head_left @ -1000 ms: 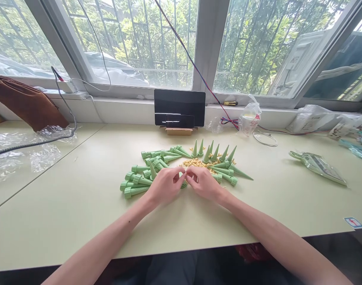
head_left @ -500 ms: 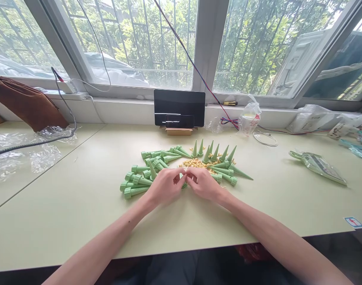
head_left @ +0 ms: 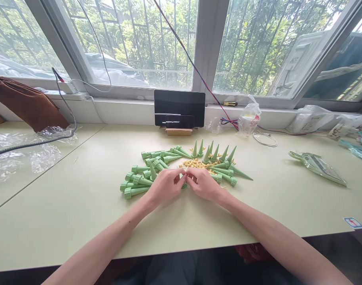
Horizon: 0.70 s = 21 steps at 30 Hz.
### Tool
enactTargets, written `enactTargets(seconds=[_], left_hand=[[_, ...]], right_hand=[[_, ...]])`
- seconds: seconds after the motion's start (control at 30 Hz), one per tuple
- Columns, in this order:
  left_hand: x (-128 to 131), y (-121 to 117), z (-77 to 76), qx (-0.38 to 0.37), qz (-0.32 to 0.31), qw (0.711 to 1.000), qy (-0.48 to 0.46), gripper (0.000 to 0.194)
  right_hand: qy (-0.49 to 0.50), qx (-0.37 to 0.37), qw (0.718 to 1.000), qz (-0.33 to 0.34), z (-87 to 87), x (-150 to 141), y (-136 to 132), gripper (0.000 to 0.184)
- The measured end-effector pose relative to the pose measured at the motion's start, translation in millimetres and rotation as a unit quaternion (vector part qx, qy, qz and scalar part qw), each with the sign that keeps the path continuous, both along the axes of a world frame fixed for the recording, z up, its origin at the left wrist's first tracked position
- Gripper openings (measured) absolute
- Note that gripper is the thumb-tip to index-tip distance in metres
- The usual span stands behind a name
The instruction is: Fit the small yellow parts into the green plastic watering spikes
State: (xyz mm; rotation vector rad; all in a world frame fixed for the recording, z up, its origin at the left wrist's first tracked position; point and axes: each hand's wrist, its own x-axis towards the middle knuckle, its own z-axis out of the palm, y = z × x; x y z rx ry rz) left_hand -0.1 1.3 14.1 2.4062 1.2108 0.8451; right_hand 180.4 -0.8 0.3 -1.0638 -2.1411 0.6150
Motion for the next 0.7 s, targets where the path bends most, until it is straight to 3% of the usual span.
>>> enactTargets(seconds=[0.7], left_hand=[[-0.8, 1.3, -0.6, -0.018, 0.002, 1.000, 0.022, 0.019]], right_hand=[[-0.004, 0.000, 1.000, 0.009, -1.9, 0.9, 1.6, 0.017]])
